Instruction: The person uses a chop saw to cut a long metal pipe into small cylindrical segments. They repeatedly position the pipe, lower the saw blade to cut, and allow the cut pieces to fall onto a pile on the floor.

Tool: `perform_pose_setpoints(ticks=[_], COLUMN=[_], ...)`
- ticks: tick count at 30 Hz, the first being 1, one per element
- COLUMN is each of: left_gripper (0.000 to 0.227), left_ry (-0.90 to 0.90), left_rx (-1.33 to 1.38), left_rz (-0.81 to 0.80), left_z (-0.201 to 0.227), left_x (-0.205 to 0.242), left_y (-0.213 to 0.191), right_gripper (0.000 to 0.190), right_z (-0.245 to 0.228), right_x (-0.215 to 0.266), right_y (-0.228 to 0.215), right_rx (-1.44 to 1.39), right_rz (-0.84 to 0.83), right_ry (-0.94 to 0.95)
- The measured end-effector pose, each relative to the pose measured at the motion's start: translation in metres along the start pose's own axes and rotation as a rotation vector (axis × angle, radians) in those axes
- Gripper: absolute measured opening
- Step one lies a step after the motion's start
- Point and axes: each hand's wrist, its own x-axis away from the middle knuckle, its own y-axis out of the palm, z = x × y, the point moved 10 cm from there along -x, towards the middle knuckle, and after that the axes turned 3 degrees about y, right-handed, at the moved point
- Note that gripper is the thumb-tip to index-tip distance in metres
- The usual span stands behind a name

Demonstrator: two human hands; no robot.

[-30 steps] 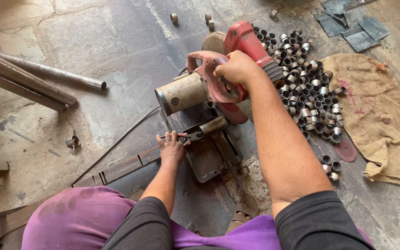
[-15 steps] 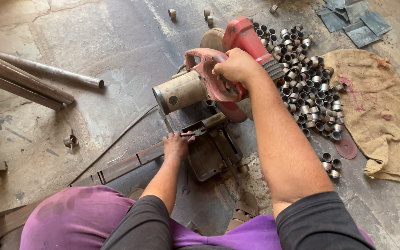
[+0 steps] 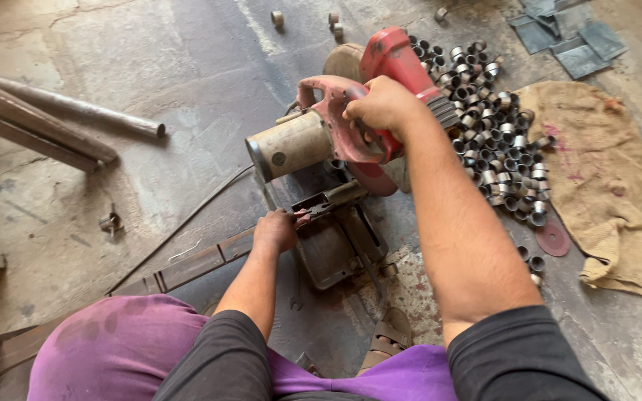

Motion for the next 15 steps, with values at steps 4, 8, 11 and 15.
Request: perform_pose_setpoints(ticks=[4,8,11,15], left_gripper=[0.044,0.037,0.035,0.041], left_ry=[-0.072,-0.173,-0.33,-0.312], left_rx=[0.054,0.016,0.09,0.052], left_rz=[0.029,0.034,0.031,0.019], left_z=[-0.027,-0.057,-0.082,-0.071], left_x=[0.008,0.016,0.017,0.002], left_y=[-0.015,-0.024,-0.029,-0.028], right_gripper=[0.032,0.037,0.037,0.035], right_z=[-0.007,-0.018,-0.021,-0.018], right_x=[-0.011,-0.022,-0.025,-0.021], right_y=[-0.006,-0.011,-0.012,-0.011], right_rx=[0.094,0.173,0.191,0.144], right_rz=[0.029,0.043,0.043,0.04], right_ry=[0.029,0.014,0.008,0.015])
